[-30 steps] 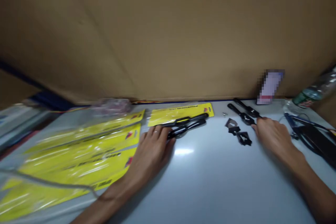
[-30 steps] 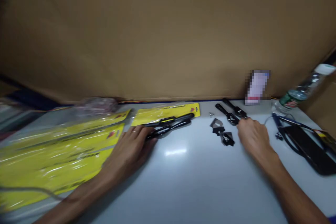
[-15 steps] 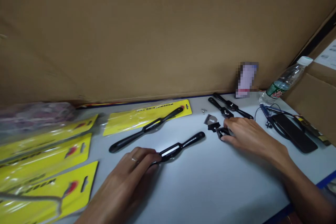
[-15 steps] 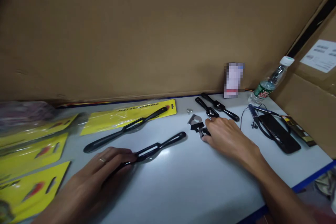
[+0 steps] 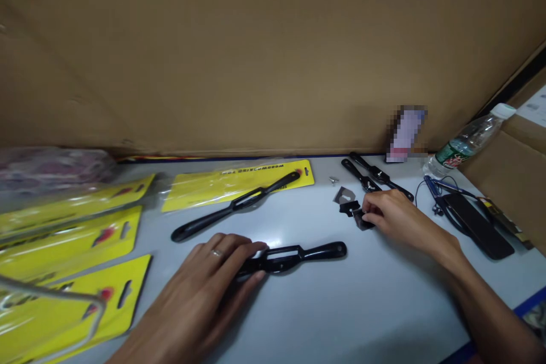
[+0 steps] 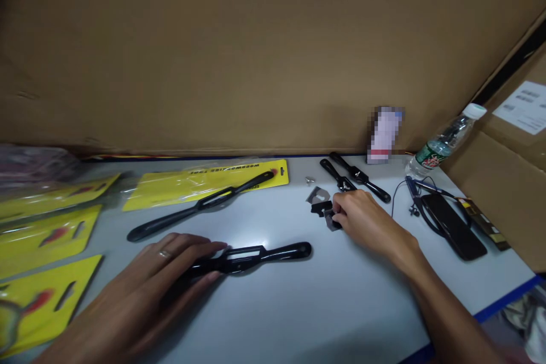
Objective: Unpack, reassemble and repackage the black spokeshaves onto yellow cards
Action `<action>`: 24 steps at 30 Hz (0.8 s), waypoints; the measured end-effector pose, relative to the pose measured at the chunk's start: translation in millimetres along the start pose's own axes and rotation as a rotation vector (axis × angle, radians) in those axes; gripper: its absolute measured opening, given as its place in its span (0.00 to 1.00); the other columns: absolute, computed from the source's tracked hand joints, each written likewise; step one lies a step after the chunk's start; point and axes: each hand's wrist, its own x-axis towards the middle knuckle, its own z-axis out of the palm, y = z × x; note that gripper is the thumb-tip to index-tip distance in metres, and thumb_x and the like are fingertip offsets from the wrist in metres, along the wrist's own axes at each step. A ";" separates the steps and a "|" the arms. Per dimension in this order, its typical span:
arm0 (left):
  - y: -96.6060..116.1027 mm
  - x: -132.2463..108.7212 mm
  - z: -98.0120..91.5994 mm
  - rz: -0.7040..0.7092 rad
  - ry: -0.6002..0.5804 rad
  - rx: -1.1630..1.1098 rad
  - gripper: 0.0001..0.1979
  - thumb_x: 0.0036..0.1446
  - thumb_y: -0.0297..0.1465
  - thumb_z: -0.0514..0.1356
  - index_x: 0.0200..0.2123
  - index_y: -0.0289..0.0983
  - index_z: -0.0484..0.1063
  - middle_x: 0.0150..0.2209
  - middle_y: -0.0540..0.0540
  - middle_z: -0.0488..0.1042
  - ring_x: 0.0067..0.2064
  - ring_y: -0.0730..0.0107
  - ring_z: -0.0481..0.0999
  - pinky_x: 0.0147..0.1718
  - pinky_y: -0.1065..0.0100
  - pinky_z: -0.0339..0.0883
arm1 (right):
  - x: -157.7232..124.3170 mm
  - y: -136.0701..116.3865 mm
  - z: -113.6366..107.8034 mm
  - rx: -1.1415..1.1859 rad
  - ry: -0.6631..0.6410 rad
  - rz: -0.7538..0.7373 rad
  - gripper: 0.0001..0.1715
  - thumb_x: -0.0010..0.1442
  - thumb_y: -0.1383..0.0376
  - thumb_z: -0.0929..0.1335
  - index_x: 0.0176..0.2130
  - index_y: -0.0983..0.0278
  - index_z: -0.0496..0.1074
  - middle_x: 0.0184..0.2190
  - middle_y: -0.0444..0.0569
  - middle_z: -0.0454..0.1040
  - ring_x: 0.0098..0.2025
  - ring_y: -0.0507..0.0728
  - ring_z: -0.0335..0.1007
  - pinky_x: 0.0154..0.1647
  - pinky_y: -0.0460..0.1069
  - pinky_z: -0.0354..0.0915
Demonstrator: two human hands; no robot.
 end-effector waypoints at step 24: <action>-10.8 -3.9 14.8 -0.009 0.052 -0.022 0.18 0.72 0.44 0.48 0.49 0.44 0.73 0.44 0.44 0.76 0.45 0.52 0.75 0.44 0.51 0.68 | -0.7 -4.4 -10.1 -0.237 0.221 0.128 0.10 0.65 0.71 0.65 0.43 0.62 0.75 0.39 0.50 0.81 0.40 0.58 0.75 0.38 0.49 0.58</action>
